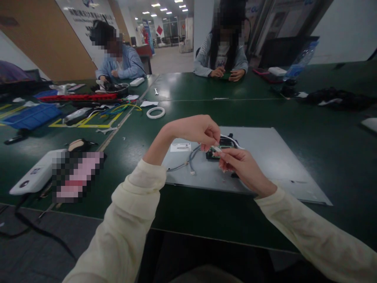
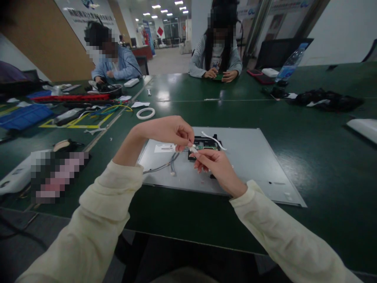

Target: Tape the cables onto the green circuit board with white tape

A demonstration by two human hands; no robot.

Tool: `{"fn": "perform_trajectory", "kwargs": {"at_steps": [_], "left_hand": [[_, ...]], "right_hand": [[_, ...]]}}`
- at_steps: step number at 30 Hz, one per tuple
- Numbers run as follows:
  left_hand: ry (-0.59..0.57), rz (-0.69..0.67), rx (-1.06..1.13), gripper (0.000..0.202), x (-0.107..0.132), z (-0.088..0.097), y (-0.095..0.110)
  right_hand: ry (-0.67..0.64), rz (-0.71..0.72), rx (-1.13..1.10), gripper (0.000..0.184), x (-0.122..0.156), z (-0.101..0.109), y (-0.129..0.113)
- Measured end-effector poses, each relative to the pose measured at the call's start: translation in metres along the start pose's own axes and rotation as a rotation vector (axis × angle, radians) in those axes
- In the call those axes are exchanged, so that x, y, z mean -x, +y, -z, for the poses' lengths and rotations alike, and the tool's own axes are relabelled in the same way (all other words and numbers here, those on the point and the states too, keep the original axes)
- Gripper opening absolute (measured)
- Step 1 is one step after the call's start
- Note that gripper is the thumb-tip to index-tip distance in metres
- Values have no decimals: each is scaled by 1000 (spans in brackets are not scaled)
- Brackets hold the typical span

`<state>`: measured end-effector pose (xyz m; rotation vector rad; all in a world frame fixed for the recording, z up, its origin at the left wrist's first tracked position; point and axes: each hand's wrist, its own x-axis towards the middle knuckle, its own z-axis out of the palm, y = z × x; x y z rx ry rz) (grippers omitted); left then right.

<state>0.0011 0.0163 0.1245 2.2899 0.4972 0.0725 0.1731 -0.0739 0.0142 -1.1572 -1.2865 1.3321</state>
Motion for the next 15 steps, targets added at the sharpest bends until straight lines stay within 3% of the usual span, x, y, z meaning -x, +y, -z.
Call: {"fn": "perform_trajectory", "kwargs": {"at_steps": [10,15], "left_hand": [[118,46,-14,20,9,12,-19],[97,24,71,20,9,11,-15]], "right_hand": [[116,4,-155,28,-1,3,-7],[165,-3,-239,24,-2,5,-11]]}}
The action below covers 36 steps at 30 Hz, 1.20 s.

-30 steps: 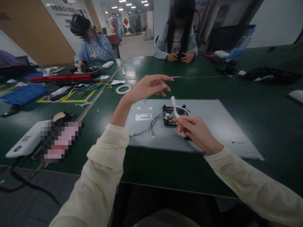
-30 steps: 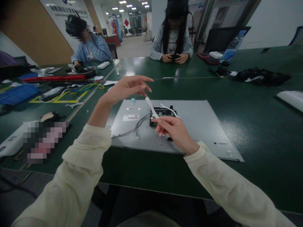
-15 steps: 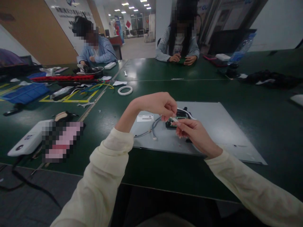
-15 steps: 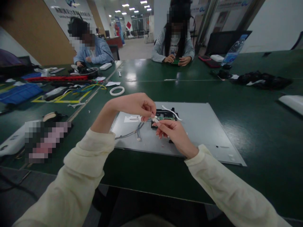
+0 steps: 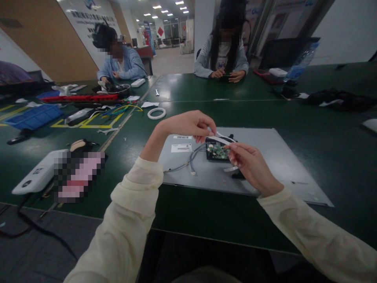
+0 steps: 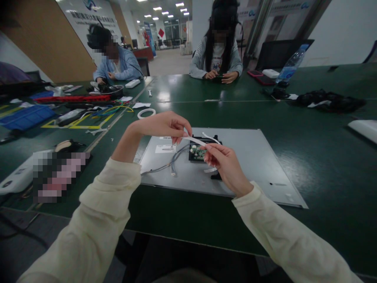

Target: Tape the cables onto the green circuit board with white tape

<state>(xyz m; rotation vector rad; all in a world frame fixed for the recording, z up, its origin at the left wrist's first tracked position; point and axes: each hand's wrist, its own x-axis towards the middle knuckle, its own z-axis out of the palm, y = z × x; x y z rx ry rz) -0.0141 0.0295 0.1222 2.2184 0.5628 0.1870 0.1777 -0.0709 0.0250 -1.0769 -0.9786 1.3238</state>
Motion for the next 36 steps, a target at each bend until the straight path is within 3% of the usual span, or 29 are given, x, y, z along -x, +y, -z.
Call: {"fn": "perform_trajectory", "kwargs": {"at_steps": [12,17,21,29,32,36], "left_hand": [[-63,-48,-48,33,-8,-8,0],[-109,-28,-178,35,-21,-26,-2],[-141,-102,-236,33,-27,-34,-6],[-87,-133,-198,44,-26,-28,-11],[13,48,-329,48,-21,-13,-28],[379,636,-639,51,9,24,-57]], "right_hand": [[128,12,-68,27,-2,0,5],[72,24,15,28,-3,1,8],[20,13,57,28,-1,0,9],[8,-6,19,28,1,-1,7],[-11,-18,30,29,1,0,6],[-36,-20,64,30,2,0,5]]}}
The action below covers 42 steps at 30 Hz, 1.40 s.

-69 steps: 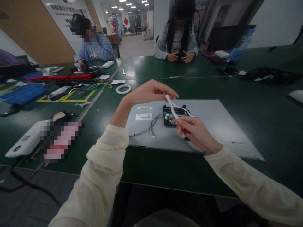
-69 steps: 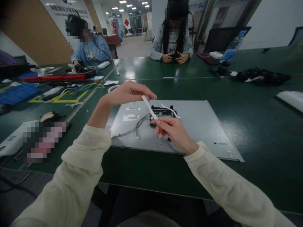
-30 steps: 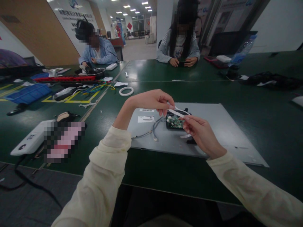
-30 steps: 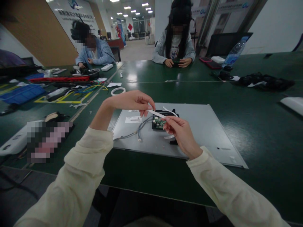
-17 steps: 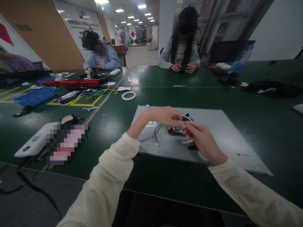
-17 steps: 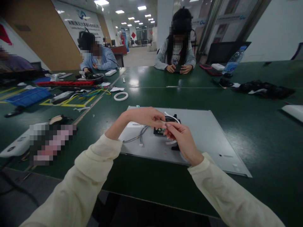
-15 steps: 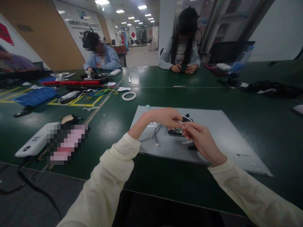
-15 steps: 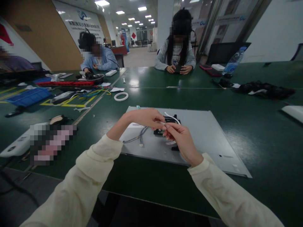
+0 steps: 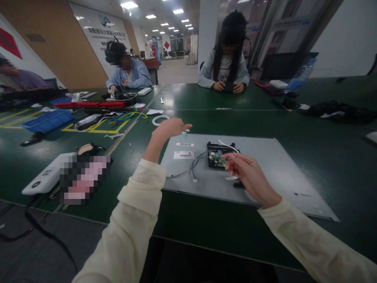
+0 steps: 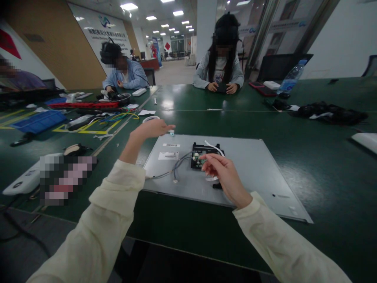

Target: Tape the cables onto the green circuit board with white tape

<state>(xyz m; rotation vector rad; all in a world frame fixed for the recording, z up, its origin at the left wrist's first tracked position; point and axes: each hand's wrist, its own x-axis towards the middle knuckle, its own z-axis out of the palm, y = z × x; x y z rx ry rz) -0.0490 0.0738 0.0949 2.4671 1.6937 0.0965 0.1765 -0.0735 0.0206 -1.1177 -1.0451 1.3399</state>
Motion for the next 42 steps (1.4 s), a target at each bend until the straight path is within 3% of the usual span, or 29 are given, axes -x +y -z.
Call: {"fn": "perform_trajectory", "kwargs": {"at_steps": [6,10,13,19,24,29,33,37,40,42], "left_hand": [[483,789,-109,58,23,26,-77],[369,970,-42,51,26,20,-101],[381,966,-60,54,15,-2,-107],[369,580,-100,53,-13,-56,-103],[347,333,-163,43,-27,-70,-99],[282,435,-131,45,-28,-68,-98],[237,518,-81,45,-26,-70,-108],[281,702,-39,38,-15,-70,-136],[380,869,-8,40,-5,-64,-157],[427,837,0,42,-4,-60,-162]], "right_hand": [[-61,-11,56,31,1,1,1],[-77,-18,79,32,0,3,4],[-81,-20,95,32,-1,4,5],[-89,-14,118,34,-2,3,5],[-115,-26,129,32,-3,3,3],[-121,-27,144,31,-2,6,6],[-138,-21,175,30,-2,7,8],[-144,-2,196,31,-3,5,7],[-153,3,225,33,-3,3,5],[-160,8,248,35,-3,2,3]]}}
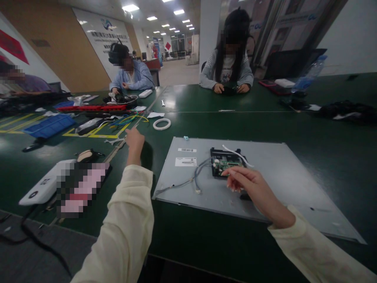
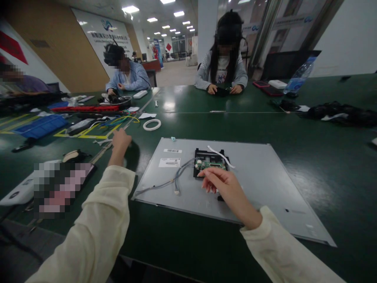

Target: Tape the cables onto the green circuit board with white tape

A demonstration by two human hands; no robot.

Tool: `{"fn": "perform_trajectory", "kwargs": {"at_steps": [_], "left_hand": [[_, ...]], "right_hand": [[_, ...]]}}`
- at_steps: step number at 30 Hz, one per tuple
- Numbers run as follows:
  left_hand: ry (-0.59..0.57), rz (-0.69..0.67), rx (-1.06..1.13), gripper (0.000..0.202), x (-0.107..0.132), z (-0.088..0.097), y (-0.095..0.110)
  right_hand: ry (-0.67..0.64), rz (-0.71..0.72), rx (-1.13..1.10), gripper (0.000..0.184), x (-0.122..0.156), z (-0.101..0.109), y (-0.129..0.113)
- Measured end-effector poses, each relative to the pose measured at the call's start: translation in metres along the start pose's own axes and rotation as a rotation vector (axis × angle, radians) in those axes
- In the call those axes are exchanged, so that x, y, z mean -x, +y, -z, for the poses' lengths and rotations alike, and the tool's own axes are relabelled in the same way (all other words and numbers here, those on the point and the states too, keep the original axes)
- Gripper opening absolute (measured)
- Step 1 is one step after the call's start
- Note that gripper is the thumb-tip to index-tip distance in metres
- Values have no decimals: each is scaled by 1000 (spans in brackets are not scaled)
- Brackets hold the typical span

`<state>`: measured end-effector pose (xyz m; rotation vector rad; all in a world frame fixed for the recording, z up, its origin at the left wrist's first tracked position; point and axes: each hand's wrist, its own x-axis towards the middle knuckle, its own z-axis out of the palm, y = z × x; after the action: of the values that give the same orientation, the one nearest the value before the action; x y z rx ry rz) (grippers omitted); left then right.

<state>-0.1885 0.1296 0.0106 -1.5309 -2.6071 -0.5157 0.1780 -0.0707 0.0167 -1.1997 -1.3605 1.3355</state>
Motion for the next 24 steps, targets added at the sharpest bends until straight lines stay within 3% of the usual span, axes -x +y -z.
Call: {"fn": "perform_trajectory", "kwargs": {"at_steps": [5,7,12,24], "left_hand": [[-27,-464,47,45,6,-6,28],[-95,-562,11,46,13,-13,41],[-132,-578,-47,43,24,-25,50],[-130,-540,-107,43,29,-26,65]], "right_hand": [[5,9,19,35,1,-1,-3],[-3,12,22,34,1,-1,-4],[-15,13,39,37,1,-2,-6],[-49,34,39,35,-1,-1,-1]]}}
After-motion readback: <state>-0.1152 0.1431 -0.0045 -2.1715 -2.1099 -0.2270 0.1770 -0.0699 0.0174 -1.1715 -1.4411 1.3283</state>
